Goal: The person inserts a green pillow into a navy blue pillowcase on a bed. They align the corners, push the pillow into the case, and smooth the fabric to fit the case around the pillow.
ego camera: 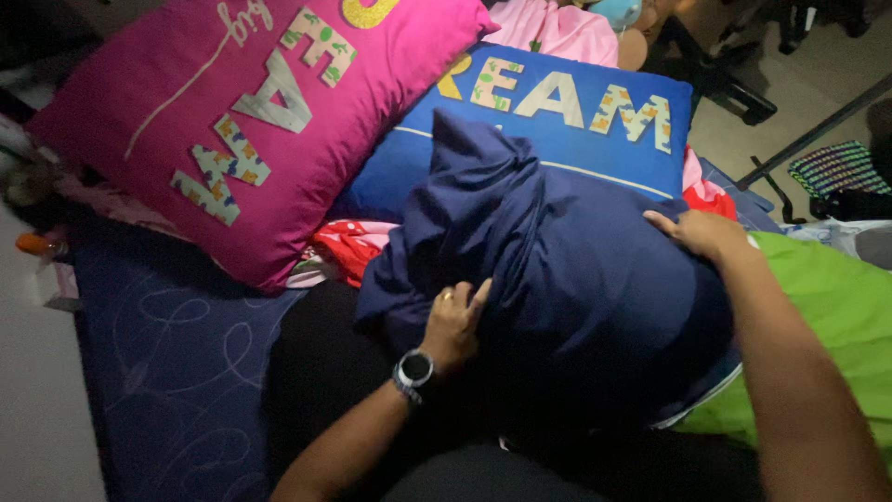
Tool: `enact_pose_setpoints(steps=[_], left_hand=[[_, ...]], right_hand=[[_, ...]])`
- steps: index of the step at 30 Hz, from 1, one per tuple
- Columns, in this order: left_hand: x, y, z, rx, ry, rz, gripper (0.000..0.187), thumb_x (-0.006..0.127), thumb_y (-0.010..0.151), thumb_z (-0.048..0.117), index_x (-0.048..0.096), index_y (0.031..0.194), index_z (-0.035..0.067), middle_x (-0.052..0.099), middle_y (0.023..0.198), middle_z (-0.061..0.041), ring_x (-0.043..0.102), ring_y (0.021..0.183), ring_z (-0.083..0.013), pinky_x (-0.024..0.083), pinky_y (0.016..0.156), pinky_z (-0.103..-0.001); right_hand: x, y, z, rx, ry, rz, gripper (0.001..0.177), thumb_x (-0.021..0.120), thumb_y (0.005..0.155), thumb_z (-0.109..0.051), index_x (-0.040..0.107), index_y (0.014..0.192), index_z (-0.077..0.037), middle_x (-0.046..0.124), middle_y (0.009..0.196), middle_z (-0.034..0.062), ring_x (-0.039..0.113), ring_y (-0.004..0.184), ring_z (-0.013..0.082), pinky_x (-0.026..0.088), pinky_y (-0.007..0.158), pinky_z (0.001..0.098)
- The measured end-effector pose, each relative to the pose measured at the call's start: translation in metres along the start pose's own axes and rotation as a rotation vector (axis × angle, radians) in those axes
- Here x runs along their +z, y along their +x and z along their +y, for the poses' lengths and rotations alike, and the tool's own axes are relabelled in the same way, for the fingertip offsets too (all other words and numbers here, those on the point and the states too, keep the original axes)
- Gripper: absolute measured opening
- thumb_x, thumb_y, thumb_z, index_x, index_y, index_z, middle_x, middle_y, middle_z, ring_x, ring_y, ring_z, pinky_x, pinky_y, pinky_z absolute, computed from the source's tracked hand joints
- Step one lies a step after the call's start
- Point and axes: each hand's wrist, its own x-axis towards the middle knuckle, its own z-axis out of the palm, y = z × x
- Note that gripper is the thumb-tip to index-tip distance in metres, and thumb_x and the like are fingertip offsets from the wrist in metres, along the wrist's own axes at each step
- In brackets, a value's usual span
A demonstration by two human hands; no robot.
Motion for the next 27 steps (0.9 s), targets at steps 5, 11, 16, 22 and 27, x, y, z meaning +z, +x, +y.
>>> enact_pose_setpoints(steps=[5,11,16,22,27], left_hand=[[0.003,0.046,-0.025,0.175,0.080,0.125,0.054,0.063,0.082,0.003,0.059,0.136,0.009,0.058,0.085,-0.009,0.061,0.070,-0.0277,0.051,0.063,-0.039],[-0.022,0.120,-0.036,0.269,0.146,0.234,0.043,0.061,0.086,0.002,0.065,0.128,0.008,0.057,0.076,-0.008,0.061,0.065,-0.0254,0.050,0.057,-0.037],[-0.037,0.198,-0.028,0.367,0.083,0.325,0.037,0.068,0.082,0.006,0.061,0.118,0.012,0.060,0.083,-0.006,0.064,0.075,-0.0267,0.052,0.067,-0.038],[-0.037,0.230,-0.027,0.404,0.123,0.192,0.050,0.074,0.066,0.012,0.057,0.113,0.010,0.060,0.086,-0.005,0.065,0.081,-0.0265,0.051,0.070,-0.039],[-0.024,0.181,-0.009,0.214,0.263,0.334,0.042,0.071,0.081,0.008,0.062,0.122,0.013,0.058,0.092,-0.004,0.061,0.088,-0.0242,0.045,0.076,-0.039]], right_hand=[[-0.037,-0.036,-0.012,0.159,-0.017,-0.042,0.100,0.026,0.092,-0.085,0.077,0.119,-0.004,0.071,0.127,0.0215,0.066,0.119,0.0402,0.047,0.108,0.0500],[-0.052,-0.040,0.031,0.125,-0.026,0.170,0.077,0.037,0.103,-0.067,0.068,0.135,-0.005,0.070,0.132,0.0241,0.067,0.122,0.0433,0.050,0.106,0.0519],[0.018,-0.072,0.112,-0.103,0.224,0.286,0.078,0.061,0.092,-0.051,0.044,0.155,-0.009,0.054,0.146,0.0270,0.054,0.134,0.0426,0.042,0.112,0.0487],[0.133,-0.204,0.090,-0.153,0.212,0.526,0.128,0.074,0.058,-0.066,0.021,0.159,-0.009,0.028,0.161,0.0276,0.034,0.143,0.0430,0.030,0.116,0.0522],[0.174,-0.268,-0.007,-0.051,-0.130,0.651,0.144,0.076,0.039,-0.082,0.026,0.158,-0.017,0.021,0.158,0.0316,0.027,0.145,0.0478,0.025,0.108,0.0676]])
